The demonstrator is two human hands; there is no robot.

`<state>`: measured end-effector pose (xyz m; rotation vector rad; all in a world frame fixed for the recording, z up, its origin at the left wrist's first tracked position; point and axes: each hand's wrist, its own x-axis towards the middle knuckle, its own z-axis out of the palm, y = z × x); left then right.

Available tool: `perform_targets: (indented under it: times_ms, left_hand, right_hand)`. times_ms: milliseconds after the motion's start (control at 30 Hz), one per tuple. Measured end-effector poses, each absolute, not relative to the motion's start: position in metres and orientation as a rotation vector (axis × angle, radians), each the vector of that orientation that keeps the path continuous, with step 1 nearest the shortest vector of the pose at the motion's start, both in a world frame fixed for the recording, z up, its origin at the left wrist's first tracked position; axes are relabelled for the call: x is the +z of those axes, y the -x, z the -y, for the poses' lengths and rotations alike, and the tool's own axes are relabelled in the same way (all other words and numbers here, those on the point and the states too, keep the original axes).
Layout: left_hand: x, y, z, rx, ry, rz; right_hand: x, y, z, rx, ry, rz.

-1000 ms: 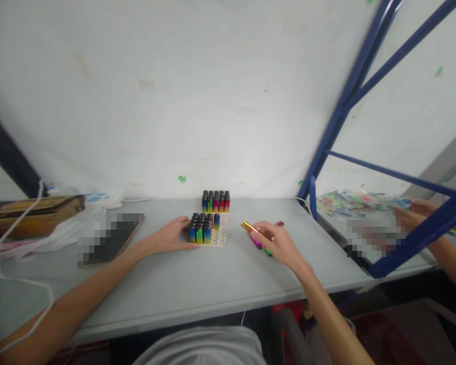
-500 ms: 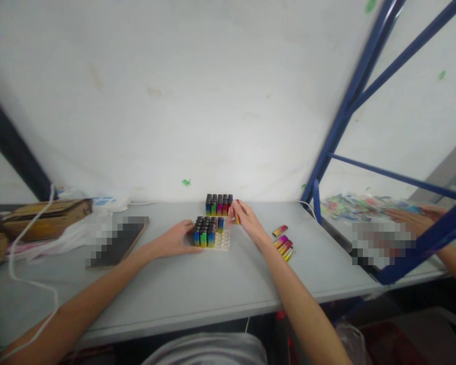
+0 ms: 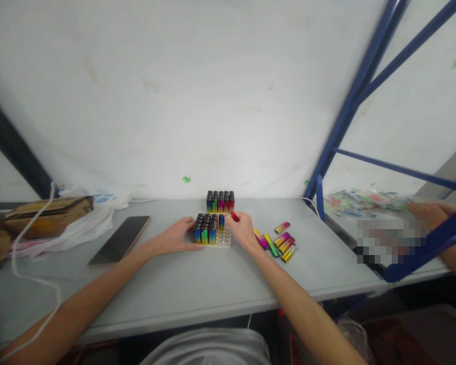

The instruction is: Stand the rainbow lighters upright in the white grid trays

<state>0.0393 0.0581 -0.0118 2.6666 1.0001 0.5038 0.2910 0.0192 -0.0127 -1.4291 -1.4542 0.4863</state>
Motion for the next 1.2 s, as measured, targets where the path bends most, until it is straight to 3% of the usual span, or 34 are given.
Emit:
perform_targets:
  times_ms: [367, 500, 933, 1100, 1200]
  left_hand:
    - [-0.010, -0.040, -0.057, 0.511, -2.663, -1.026]
    - [-0.013, -0.039, -0.059, 0.524, -2.661, -1.031]
    - [-0.011, -0.039, -0.057, 0.544, -2.635, -1.012]
    - [-0.012, -0.038, -0.058, 0.538, -2.649, -1.013]
    - [-0.011, -0.039, -0.057, 0.532, -2.650, -1.016]
  right_hand:
    - [-0.004, -0.305, -0.015, 0.455, 1.286, 1.700]
    - [0.003, -0.311, -0.012, 0.263, 1.200, 1.912]
    - [0.001, -0.315, -0.014, 0.281, 1.279, 2.256]
    - [0.005, -0.311, -0.011, 0.043, 1.475, 2.364]
    - [0.013, -0.317, -0.009, 0.145, 1.475, 2.395]
